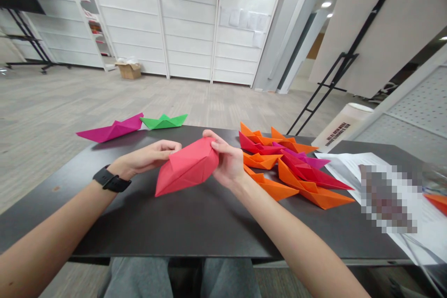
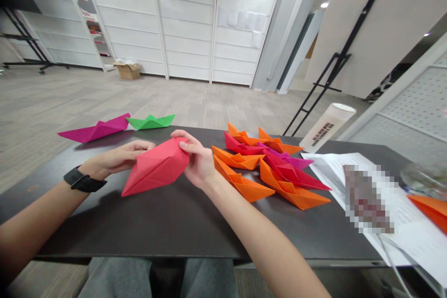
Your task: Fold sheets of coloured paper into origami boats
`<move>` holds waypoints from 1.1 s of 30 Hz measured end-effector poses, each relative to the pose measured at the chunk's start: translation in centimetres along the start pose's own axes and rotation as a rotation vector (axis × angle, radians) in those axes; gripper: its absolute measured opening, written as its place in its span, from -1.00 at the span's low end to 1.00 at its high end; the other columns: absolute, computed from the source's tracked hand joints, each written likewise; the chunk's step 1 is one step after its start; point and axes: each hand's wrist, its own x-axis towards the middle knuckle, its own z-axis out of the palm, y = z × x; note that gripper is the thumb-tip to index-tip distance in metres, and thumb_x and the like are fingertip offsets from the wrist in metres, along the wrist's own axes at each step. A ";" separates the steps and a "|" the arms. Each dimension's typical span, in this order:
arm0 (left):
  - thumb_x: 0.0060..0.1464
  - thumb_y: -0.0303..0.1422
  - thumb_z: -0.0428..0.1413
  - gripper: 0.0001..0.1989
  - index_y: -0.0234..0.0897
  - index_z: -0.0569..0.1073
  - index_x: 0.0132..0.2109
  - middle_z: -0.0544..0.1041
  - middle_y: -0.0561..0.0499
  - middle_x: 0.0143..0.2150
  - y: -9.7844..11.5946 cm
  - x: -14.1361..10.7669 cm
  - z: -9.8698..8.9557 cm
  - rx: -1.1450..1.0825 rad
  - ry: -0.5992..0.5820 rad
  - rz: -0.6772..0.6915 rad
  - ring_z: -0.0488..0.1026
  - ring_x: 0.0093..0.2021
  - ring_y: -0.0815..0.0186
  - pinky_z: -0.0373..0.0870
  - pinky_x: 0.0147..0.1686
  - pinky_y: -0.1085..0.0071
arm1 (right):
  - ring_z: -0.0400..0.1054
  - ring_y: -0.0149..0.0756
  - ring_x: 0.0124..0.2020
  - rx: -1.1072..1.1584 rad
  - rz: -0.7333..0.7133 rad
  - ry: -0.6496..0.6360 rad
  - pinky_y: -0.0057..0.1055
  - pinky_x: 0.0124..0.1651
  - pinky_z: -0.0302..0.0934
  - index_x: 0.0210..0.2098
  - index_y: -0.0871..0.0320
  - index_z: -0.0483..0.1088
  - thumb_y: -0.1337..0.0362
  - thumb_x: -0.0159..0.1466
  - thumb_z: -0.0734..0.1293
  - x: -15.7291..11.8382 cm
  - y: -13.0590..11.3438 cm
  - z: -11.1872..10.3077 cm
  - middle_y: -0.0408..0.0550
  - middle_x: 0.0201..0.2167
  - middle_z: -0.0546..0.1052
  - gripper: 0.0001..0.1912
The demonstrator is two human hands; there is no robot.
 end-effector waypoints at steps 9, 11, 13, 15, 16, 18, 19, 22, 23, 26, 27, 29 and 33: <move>-0.18 -0.18 0.37 -0.61 -0.32 0.35 -0.54 0.30 0.12 -0.53 1.1 -0.3 -1.1 0.235 -0.109 0.058 0.20 -0.49 0.42 0.11 -0.47 0.51 | 0.31 -0.38 -0.39 -0.512 -0.038 -0.262 -0.42 -0.30 0.21 -0.12 0.03 0.36 0.23 0.00 0.56 0.4 -2.3 -0.1 -0.24 -0.36 0.44 -0.51; -0.12 -0.18 0.34 -0.64 -0.32 0.38 -0.52 0.31 0.12 -0.54 1.5 -0.4 -0.9 0.288 -0.064 0.049 0.21 -0.49 0.42 0.11 -0.47 0.51 | 0.34 -0.33 -0.30 -0.769 -0.130 -0.325 -0.35 -0.17 0.24 -0.09 0.04 0.44 0.25 0.06 0.53 0.3 -3.3 -0.3 -0.18 -0.30 0.49 -0.59; -0.05 -0.18 0.30 -0.67 -0.32 0.41 -0.50 0.31 0.13 -0.54 1.9 -0.4 -0.6 0.334 0.003 0.044 0.20 -0.50 0.43 0.10 -0.48 0.51 | 0.35 -0.27 -0.22 -1.002 -0.260 -0.371 -0.27 -0.06 0.23 -0.21 0.05 0.51 0.29 0.11 0.50 0.1 -4.1 -0.4 -0.14 -0.28 0.53 -0.76; -0.01 -0.17 0.28 -0.67 -0.31 0.41 -0.49 0.30 0.14 -0.54 2.3 -0.5 -0.2 0.386 0.033 0.033 0.18 -0.51 0.44 0.07 -0.50 0.51 | 0.37 -0.24 -0.20 -1.116 -0.389 -0.387 -0.21 0.00 0.23 -0.34 0.07 0.52 0.34 0.15 0.47 0.1 -4.7 -0.6 -0.13 -0.33 0.55 -0.92; 0.00 -0.16 0.27 -0.67 -0.31 0.41 -0.49 0.29 0.14 -0.55 2.4 -0.5 -0.2 0.413 0.034 0.023 0.17 -0.51 0.44 0.06 -0.51 0.51 | 0.38 -0.23 -0.20 -1.140 -0.441 -0.388 -0.18 0.01 0.24 -0.40 0.07 0.50 0.37 0.17 0.44 0.1 -4.9 -0.7 -0.13 -0.34 0.55 -0.93; 0.03 -0.13 0.25 -0.65 -0.32 0.43 -0.49 0.28 0.13 -0.55 2.5 -0.5 -0.1 0.464 0.032 -0.001 0.16 -0.52 0.44 0.04 -0.52 0.51 | 0.40 -0.20 -0.12 -1.190 -0.517 -0.370 -0.13 0.08 0.22 -0.46 0.08 0.48 0.42 0.18 0.40 0.2 -5.2 -1.0 -0.09 -0.24 0.56 -0.88; 0.04 -0.13 0.24 -0.64 -0.32 0.44 -0.49 0.29 0.13 -0.55 2.6 -0.5 -0.2 0.483 0.034 -0.012 0.16 -0.51 0.44 0.04 -0.52 0.51 | 0.39 -0.17 -0.05 -1.223 -0.544 -0.358 -0.10 0.12 0.20 -0.46 0.09 0.47 0.44 0.17 0.39 0.2 -5.2 -1.2 -0.06 -0.16 0.55 -0.87; 0.06 -0.11 0.22 -0.65 -0.33 0.47 -0.47 0.31 0.11 -0.54 2.5 -0.6 -0.5 0.490 0.045 -0.057 0.18 -0.51 0.43 0.05 -0.52 0.51 | 0.33 -0.09 0.11 -1.300 -0.605 -0.328 -0.04 0.19 0.14 -0.44 0.10 0.43 0.46 0.13 0.37 0.3 -5.0 -1.7 -0.01 0.02 0.48 -0.87; 0.06 -0.12 0.22 -0.66 -0.33 0.48 -0.45 0.33 0.11 -0.53 2.5 -0.7 -0.6 0.481 0.035 -0.070 0.20 -0.50 0.43 0.07 -0.52 0.51 | 0.32 -0.09 0.11 -1.310 -0.626 -0.306 -0.04 0.19 0.14 -0.43 0.10 0.41 0.46 0.14 0.35 0.4 -4.9 -1.8 0.00 0.02 0.47 -0.87; 0.02 -0.16 0.26 -0.74 -0.30 0.53 -0.34 0.44 0.05 -0.41 2.5 -0.9 -0.7 0.413 -0.047 -0.067 0.34 -0.41 0.35 0.21 -0.44 0.49 | 0.34 -0.11 0.05 -1.331 -0.662 -0.183 -0.06 0.15 0.16 -0.38 0.08 0.35 0.46 0.17 0.29 0.6 -4.4 -2.0 0.01 -0.03 0.46 -0.87; 0.02 -0.18 0.27 -0.75 -0.30 0.54 -0.31 0.46 0.03 -0.37 2.5 -1.0 -0.6 0.381 -0.068 -0.044 0.37 -0.37 0.32 0.26 -0.40 0.48 | 0.34 -0.11 0.04 -1.344 -0.655 -0.140 -0.07 0.14 0.16 -0.37 0.08 0.34 0.45 0.18 0.28 0.7 -4.3 -2.1 0.01 -0.05 0.46 -0.87; 0.02 -0.21 0.26 -0.78 -0.29 0.55 -0.29 0.49 0.01 -0.32 2.6 -1.1 -0.5 0.306 -0.054 0.006 0.41 -0.33 0.29 0.31 -0.35 0.46 | 0.34 -0.10 0.03 -1.388 -0.627 -0.083 -0.09 0.13 0.15 -0.36 0.07 0.31 0.44 0.20 0.25 0.8 -4.1 -2.3 0.03 -0.06 0.46 -0.88; -0.04 -0.27 0.30 -0.80 -0.28 0.55 -0.28 0.52 0.01 -0.34 2.6 -1.1 -0.4 0.177 0.042 0.027 0.43 -0.39 0.32 0.33 -0.42 0.50 | 0.32 -0.04 0.06 -1.459 -0.581 -0.158 -0.04 0.17 0.09 -0.33 0.06 0.29 0.31 0.19 0.36 0.8 -4.2 -2.4 0.05 -0.01 0.46 -0.87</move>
